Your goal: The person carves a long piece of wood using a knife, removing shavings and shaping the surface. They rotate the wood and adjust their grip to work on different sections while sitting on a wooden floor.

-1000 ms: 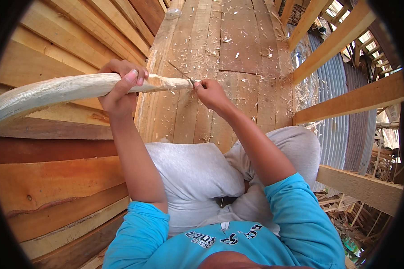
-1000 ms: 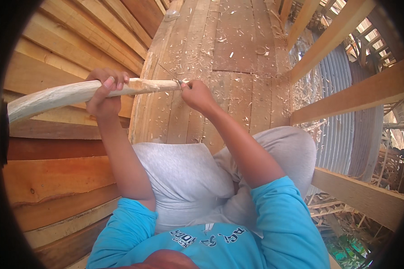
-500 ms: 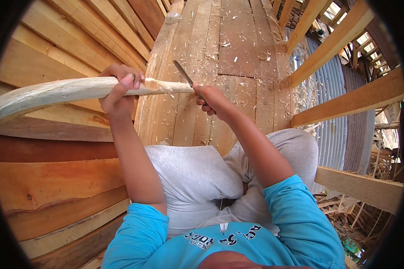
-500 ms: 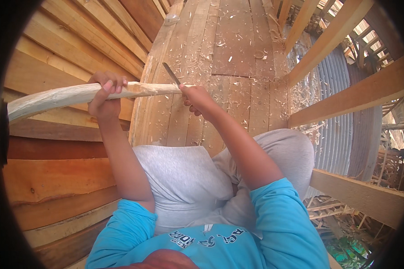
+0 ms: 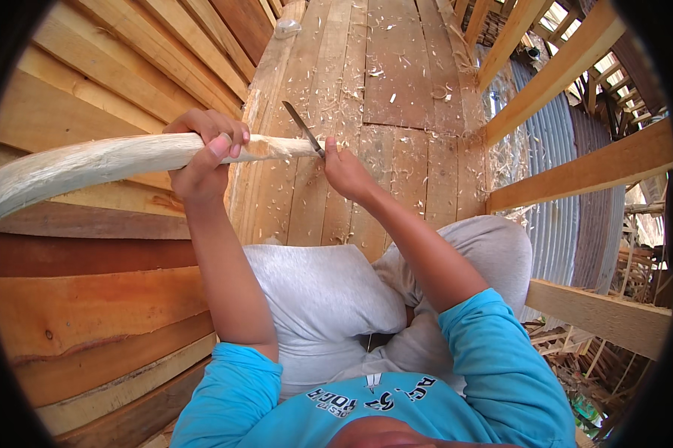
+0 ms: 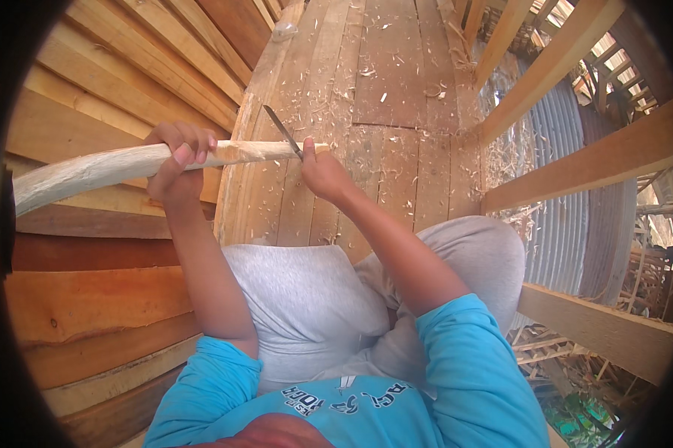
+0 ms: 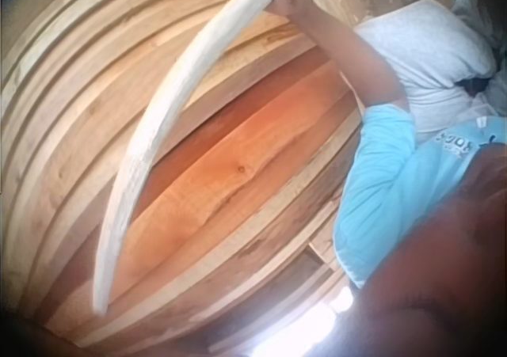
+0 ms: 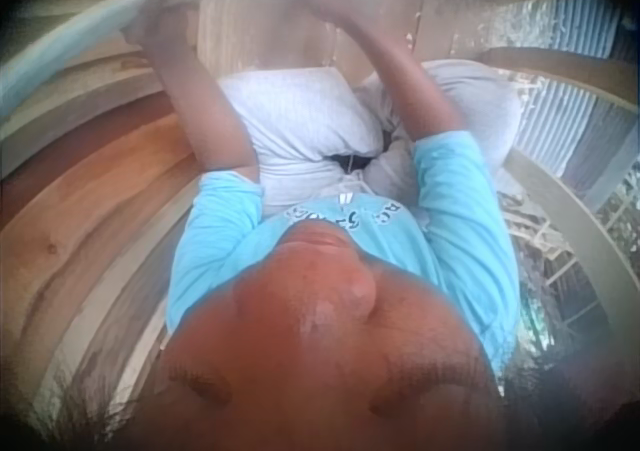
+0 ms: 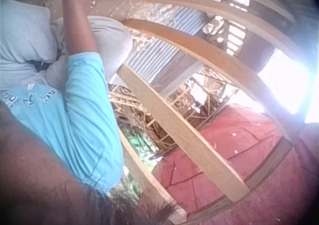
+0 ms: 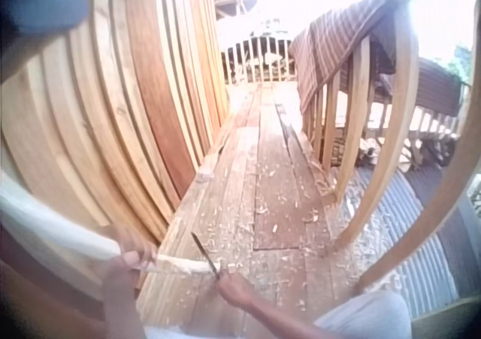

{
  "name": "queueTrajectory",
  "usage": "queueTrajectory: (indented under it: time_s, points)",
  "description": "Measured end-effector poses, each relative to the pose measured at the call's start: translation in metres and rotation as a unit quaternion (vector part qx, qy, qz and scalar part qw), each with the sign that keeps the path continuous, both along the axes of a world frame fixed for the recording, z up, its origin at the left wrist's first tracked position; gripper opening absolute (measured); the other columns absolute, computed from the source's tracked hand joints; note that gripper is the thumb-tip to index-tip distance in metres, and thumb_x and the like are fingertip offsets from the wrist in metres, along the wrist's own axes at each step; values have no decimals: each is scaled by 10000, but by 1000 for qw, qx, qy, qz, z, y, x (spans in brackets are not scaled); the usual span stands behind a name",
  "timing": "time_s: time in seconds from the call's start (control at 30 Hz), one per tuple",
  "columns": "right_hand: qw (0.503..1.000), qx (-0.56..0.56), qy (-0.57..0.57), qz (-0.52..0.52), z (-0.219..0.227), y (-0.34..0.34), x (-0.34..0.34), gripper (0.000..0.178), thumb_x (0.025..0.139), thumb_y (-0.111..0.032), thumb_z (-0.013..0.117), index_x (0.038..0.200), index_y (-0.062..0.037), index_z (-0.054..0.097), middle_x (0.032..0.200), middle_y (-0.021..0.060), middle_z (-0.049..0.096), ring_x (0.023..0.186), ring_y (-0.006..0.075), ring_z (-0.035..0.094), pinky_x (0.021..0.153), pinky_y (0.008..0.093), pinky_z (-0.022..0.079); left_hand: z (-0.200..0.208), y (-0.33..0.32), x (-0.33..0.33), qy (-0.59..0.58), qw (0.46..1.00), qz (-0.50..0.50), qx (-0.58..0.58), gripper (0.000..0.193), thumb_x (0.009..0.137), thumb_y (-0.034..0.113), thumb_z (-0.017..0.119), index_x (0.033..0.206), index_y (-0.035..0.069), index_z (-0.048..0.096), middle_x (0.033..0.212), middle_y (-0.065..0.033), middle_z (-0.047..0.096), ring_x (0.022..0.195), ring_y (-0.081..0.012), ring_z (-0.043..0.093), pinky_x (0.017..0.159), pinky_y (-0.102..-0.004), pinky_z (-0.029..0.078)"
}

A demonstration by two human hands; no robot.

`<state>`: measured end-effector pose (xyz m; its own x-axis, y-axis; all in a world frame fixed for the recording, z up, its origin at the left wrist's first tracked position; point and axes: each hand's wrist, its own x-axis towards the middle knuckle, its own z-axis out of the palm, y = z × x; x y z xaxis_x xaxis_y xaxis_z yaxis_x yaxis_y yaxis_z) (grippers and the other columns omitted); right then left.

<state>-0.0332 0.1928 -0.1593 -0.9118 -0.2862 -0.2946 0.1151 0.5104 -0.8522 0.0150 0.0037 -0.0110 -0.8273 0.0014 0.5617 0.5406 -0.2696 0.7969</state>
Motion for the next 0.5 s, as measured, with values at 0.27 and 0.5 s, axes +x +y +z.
queueTrajectory:
  time_s: [0.27, 0.5]
  points:
    - [984, 124, 120, -38, -4, 10, 3, 646, 1015, -396, 295, 704, 28, 671, 728, 274, 646, 717, 464, 633, 700, 545, 492, -3, 3, -4, 26, 998, -60, 0, 189, 716, 67, 644, 691, 89, 458, 619, -51, 489, 568, -163, 490, 661, -337, 445]
    - [975, 134, 175, 13, 57, -6, 22, 637, 1024, -400, 299, 686, -1, 661, 722, 261, 640, 709, 448, 633, 677, 539, 498, -3, -2, -4, 30, 998, -60, 7, 178, 726, 70, 652, 700, 84, 477, 619, -52, 493, 576, -170, 505, 662, -334, 447]
